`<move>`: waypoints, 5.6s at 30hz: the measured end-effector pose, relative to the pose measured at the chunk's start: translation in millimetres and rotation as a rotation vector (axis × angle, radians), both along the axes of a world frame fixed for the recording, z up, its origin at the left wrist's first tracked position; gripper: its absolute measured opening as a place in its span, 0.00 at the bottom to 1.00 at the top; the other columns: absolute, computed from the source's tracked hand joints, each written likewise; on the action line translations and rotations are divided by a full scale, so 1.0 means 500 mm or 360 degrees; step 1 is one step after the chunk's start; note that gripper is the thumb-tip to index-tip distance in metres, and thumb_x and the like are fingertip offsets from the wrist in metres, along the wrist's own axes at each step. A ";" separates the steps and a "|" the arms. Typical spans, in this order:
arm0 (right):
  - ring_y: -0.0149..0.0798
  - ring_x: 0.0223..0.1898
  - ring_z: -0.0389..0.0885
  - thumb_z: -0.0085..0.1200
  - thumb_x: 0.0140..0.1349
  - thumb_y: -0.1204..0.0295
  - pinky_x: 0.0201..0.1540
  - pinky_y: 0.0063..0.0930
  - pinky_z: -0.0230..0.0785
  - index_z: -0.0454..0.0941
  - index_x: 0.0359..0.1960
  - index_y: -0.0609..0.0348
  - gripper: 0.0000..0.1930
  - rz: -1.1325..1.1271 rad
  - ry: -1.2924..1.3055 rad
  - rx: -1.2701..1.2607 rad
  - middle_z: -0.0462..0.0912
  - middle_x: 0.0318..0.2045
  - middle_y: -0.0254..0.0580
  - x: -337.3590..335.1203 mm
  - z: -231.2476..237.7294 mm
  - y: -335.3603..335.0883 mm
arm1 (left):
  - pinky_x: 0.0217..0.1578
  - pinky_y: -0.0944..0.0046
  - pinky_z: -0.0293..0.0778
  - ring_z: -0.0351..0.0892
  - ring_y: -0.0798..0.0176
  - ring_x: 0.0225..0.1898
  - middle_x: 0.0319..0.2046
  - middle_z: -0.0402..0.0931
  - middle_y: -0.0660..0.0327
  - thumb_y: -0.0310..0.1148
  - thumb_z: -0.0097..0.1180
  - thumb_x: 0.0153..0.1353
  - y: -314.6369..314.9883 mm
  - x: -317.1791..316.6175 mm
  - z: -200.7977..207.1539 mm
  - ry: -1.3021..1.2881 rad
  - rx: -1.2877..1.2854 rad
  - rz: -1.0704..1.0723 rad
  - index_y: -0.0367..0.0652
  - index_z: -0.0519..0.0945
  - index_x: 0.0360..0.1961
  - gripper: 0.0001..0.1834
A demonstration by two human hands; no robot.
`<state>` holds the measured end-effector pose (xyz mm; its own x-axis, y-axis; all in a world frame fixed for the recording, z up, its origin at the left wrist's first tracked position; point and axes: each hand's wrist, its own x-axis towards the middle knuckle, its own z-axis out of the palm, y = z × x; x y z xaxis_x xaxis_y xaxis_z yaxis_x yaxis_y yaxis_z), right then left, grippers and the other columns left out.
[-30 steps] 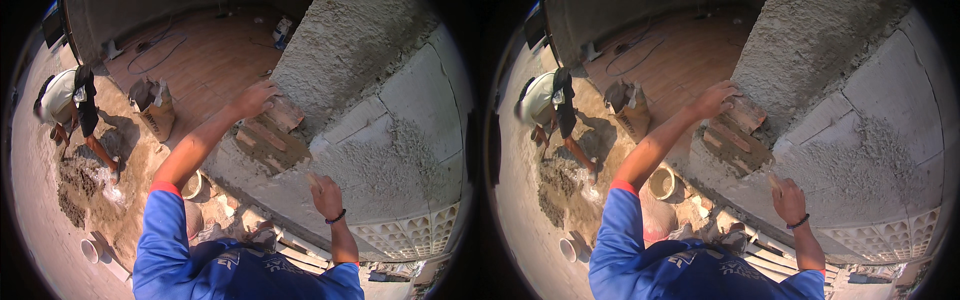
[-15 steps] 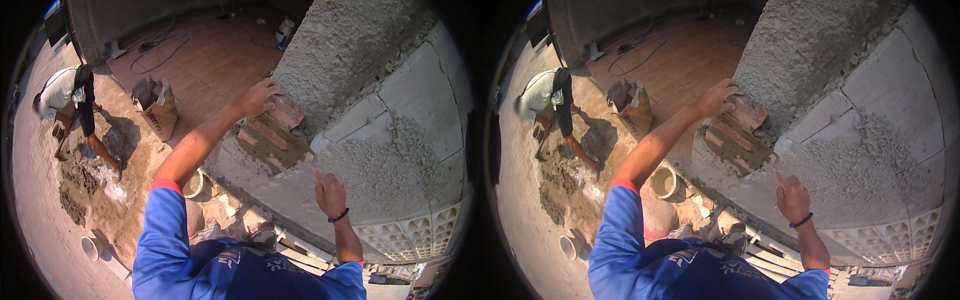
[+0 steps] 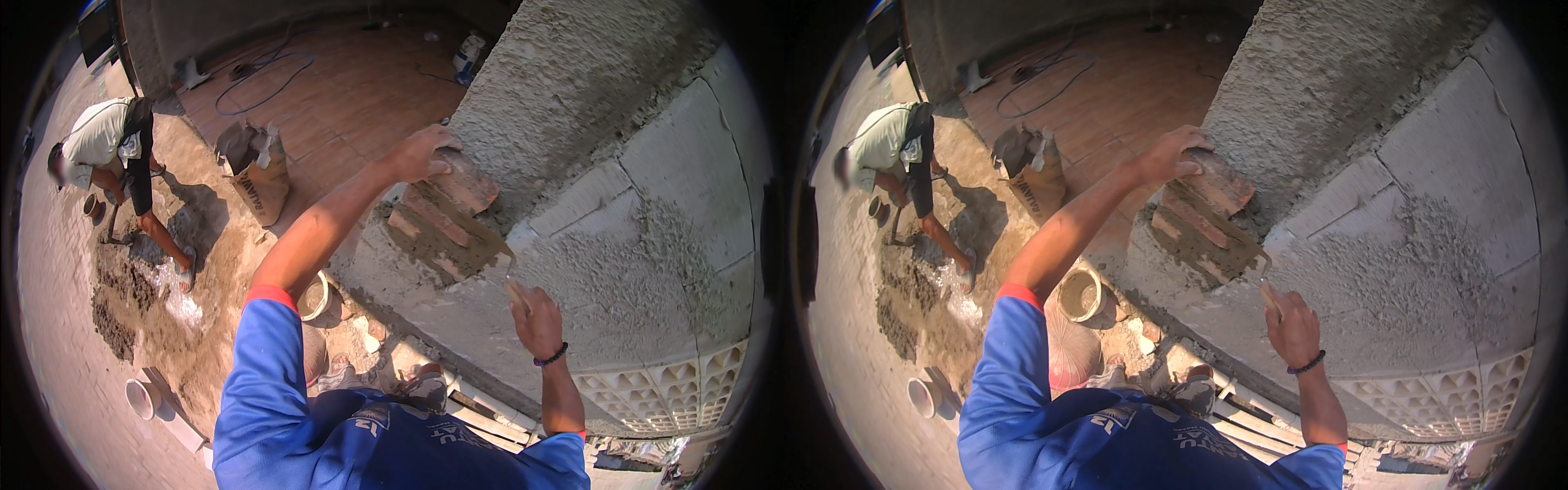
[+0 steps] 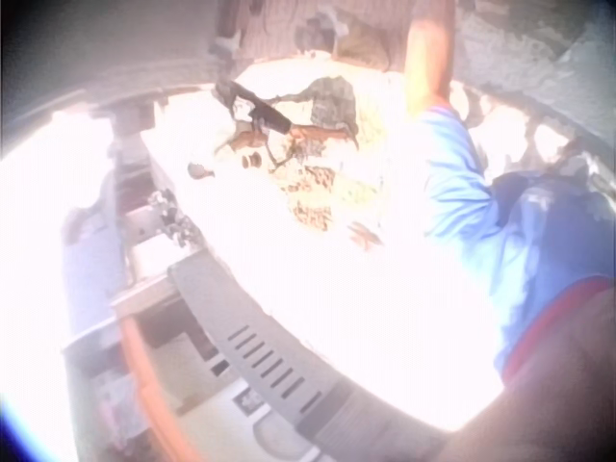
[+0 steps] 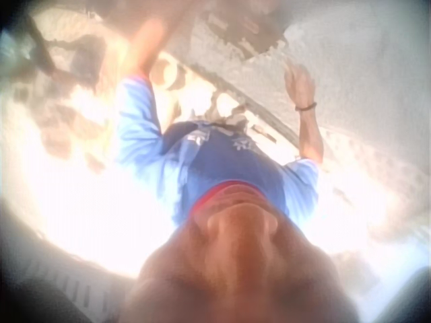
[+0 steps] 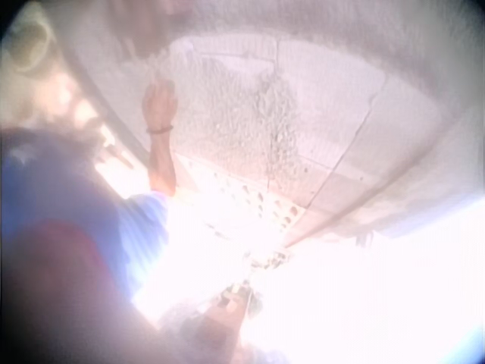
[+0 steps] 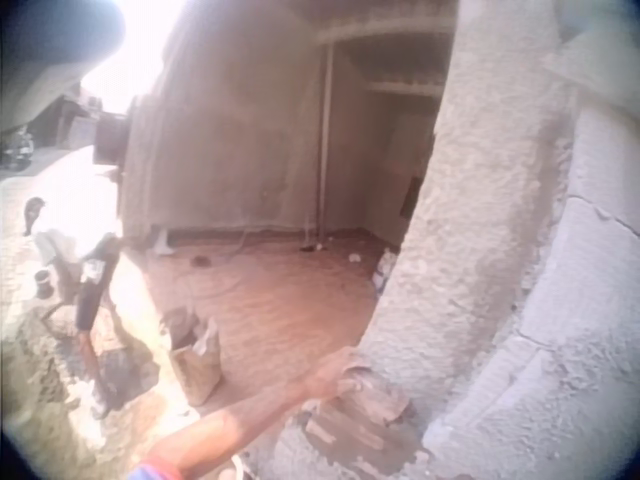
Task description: The person scoops mortar from a bucket using a trowel and applies it to a brick wall. They place a red brick onto the mortar bed, press it into position, and tap it to align it with the existing structure. The person then uses the trowel to scrape away excess mortar from the joints.
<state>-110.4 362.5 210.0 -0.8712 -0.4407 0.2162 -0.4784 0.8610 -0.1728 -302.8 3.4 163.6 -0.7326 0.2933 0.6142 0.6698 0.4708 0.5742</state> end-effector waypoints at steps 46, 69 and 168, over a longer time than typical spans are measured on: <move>0.25 0.26 0.75 0.57 0.63 0.75 0.29 0.23 0.69 0.78 0.57 0.66 0.21 -0.0245 -0.0093 -0.0969 0.80 0.29 0.37 0.045 -0.148 0.022 | 0.57 0.48 0.73 0.72 0.41 0.59 0.65 0.59 0.49 0.32 0.65 0.58 0.044 0.030 0.008 -0.0084 0.0003 0.0128 0.48 0.79 0.57 0.24; 0.53 0.35 0.84 0.62 0.55 0.76 0.39 0.38 0.75 0.81 0.52 0.61 0.20 -0.0074 -0.0203 -0.0537 0.84 0.36 0.55 0.056 -0.109 0.034 | 0.60 0.48 0.71 0.68 0.38 0.62 0.64 0.56 0.47 0.25 0.69 0.53 0.053 0.046 -0.022 0.0024 0.0044 0.0201 0.49 0.74 0.60 0.32; 0.26 0.29 0.78 0.64 0.58 0.76 0.35 0.25 0.73 0.81 0.53 0.64 0.19 -0.0364 -0.0549 -0.1008 0.84 0.30 0.40 0.012 -0.071 0.034 | 0.68 0.52 0.59 0.64 0.41 0.66 0.65 0.65 0.43 0.32 0.70 0.55 -0.012 0.020 -0.063 -0.0254 0.0326 0.0177 0.36 0.59 0.72 0.46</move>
<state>-104.3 379.2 174.4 -0.9901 -0.1233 0.0664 -0.1290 0.6186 -0.7751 -292.8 -2.4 131.9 -0.8455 0.0874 0.5268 0.5142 0.3995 0.7590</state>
